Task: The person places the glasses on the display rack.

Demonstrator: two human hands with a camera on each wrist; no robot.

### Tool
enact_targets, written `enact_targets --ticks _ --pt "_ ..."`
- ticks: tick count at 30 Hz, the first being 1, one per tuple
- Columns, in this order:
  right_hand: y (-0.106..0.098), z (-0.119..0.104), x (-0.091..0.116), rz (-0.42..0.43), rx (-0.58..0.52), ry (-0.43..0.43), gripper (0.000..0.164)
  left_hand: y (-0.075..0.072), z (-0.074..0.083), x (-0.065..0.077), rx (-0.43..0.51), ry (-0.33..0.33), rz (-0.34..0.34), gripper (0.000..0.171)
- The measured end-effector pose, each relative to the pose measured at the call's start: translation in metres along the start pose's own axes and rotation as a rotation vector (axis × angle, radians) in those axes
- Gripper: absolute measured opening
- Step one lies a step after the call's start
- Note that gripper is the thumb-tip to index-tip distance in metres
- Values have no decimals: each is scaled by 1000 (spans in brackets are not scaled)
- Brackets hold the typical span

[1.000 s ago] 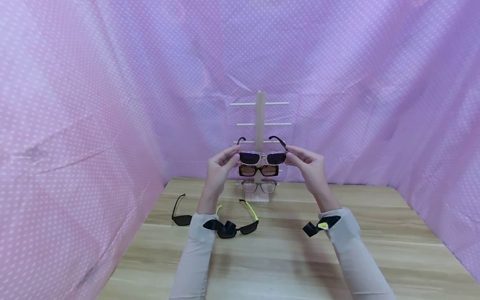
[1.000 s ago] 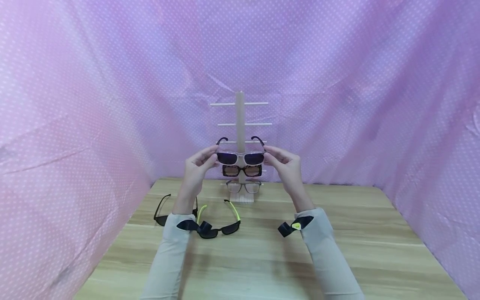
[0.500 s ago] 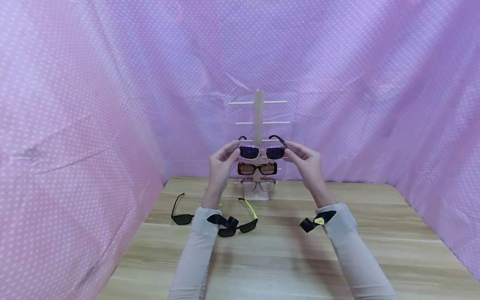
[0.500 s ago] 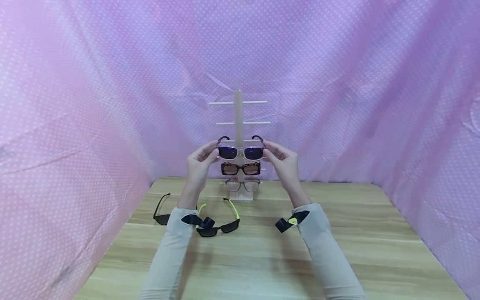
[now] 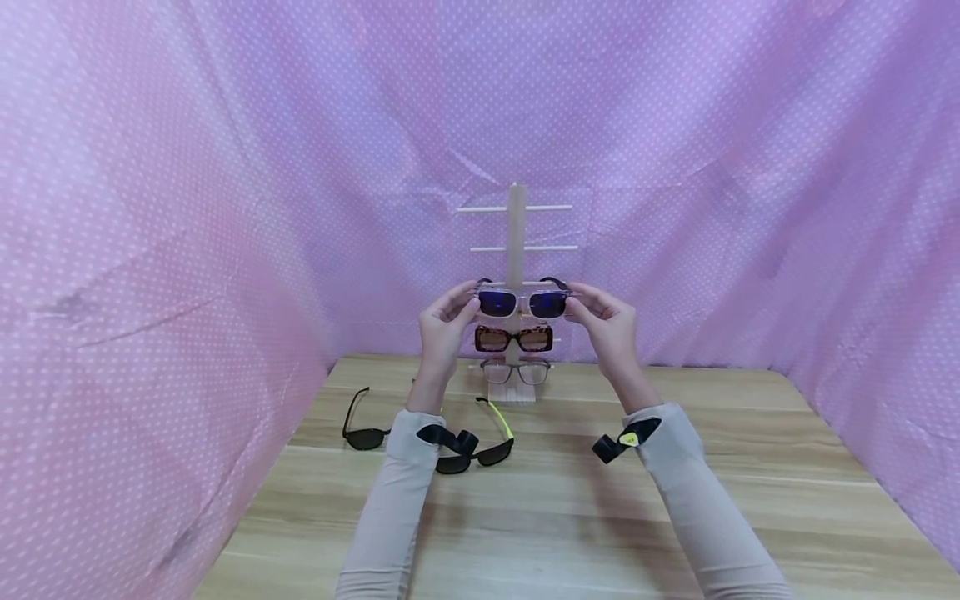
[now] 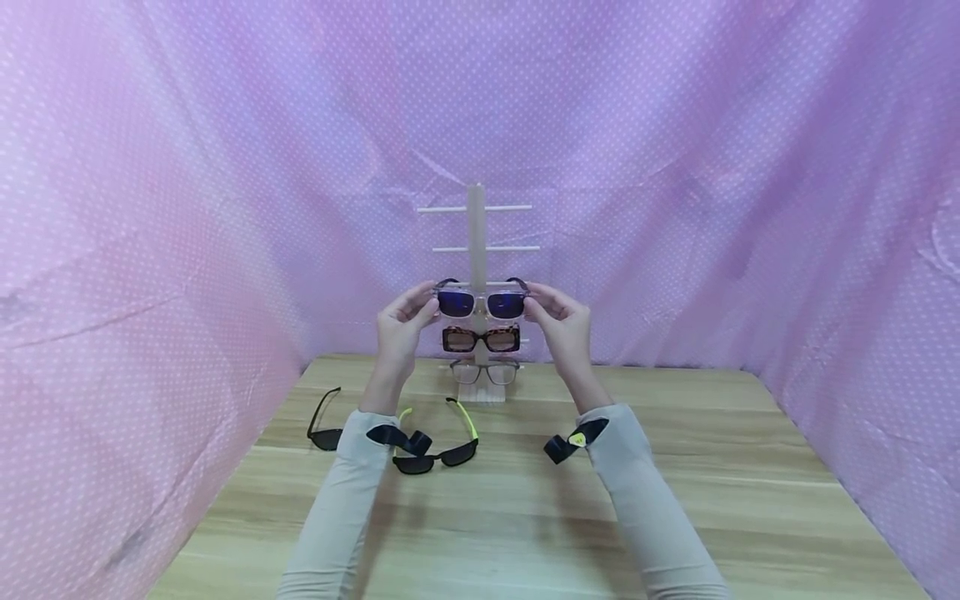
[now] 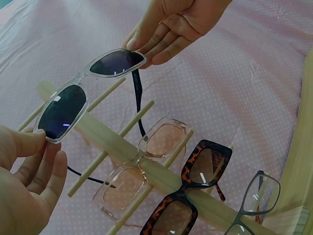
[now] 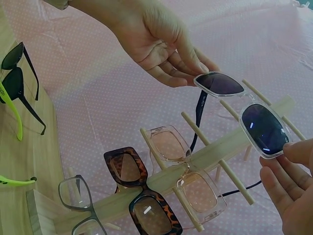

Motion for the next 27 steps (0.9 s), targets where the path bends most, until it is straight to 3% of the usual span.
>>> enact_targets --ticks 6,18,27 --pt "1 3 -5 -19 3 6 33 -1 -4 -3 15 -10 16 32" --pt "2 11 -17 16 145 11 32 -5 -17 -15 37 -25 51 33" --pt "1 24 -25 34 128 57 30 -7 -26 -25 23 -38 56 33"
Point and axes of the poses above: each hand's wrist, its own x-axis away from the middle knuckle, its own y-axis out of the palm, z = x × y, the point moved 8 cm from there along -x, towards the middle knuckle, and after that the axes turned 5 degrees about x, right-handed, at the moved point
